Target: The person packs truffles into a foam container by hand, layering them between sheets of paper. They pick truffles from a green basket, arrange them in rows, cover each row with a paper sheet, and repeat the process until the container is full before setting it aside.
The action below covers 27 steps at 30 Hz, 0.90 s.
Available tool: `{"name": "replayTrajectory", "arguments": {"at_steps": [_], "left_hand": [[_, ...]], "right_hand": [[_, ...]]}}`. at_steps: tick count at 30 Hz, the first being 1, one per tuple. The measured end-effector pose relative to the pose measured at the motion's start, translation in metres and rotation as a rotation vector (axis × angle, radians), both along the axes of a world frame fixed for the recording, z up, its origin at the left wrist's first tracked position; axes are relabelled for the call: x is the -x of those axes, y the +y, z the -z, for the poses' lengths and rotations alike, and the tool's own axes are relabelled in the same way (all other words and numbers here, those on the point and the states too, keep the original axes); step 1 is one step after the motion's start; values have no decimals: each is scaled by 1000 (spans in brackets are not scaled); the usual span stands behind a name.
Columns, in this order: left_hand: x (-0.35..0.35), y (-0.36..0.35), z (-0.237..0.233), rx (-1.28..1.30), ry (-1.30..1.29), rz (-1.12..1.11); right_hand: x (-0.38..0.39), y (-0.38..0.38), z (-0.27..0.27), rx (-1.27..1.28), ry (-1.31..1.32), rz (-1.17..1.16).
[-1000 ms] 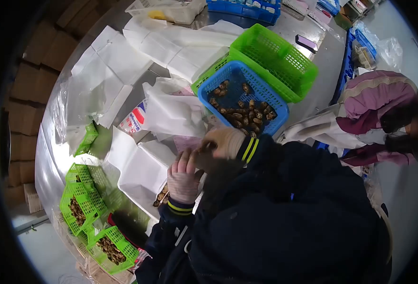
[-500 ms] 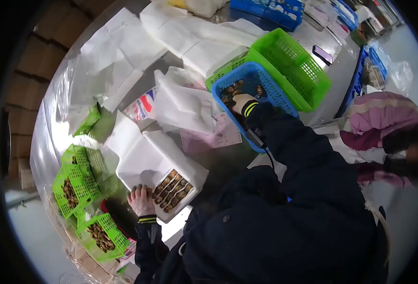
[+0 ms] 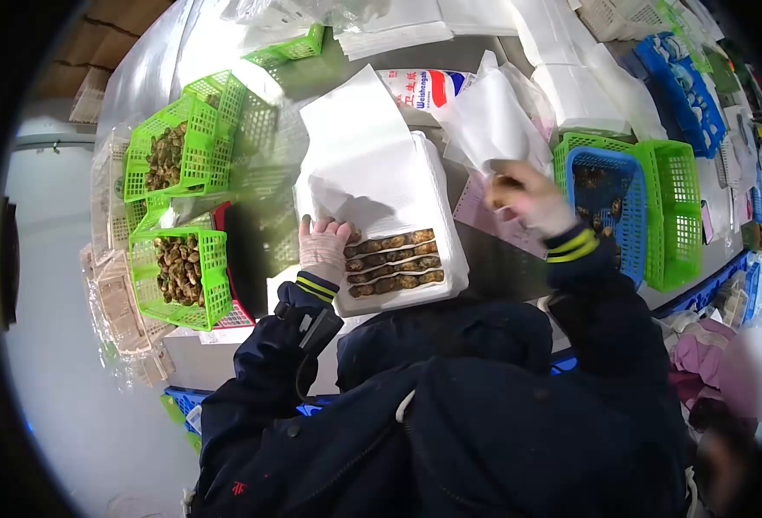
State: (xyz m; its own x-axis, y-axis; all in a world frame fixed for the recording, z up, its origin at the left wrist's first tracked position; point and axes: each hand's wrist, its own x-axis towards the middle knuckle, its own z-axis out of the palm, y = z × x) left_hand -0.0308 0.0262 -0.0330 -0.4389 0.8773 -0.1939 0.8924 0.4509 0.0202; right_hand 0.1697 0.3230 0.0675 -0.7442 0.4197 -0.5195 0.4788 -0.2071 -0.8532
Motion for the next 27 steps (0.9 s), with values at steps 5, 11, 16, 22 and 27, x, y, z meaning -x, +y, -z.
{"name": "replayTrajectory", "arguments": {"at_steps": [5, 11, 16, 22, 27], "left_hand": [[-6, -5, 2, -48, -39, 20], [-1, 6, -2, -21, 11, 9], [-3, 4, -4, -25, -35, 30], [-4, -2, 16, -106, -37, 47], [-5, -1, 3, 4, -4, 82]], "right_hand": [[89, -94, 77, -14, -260, -220], [121, -131, 114, -548, -421, -479], [122, -130, 111, -600, -514, -554], [122, -146, 108, -801, -319, -729], [101, -137, 58, -651, -443, -628]]}}
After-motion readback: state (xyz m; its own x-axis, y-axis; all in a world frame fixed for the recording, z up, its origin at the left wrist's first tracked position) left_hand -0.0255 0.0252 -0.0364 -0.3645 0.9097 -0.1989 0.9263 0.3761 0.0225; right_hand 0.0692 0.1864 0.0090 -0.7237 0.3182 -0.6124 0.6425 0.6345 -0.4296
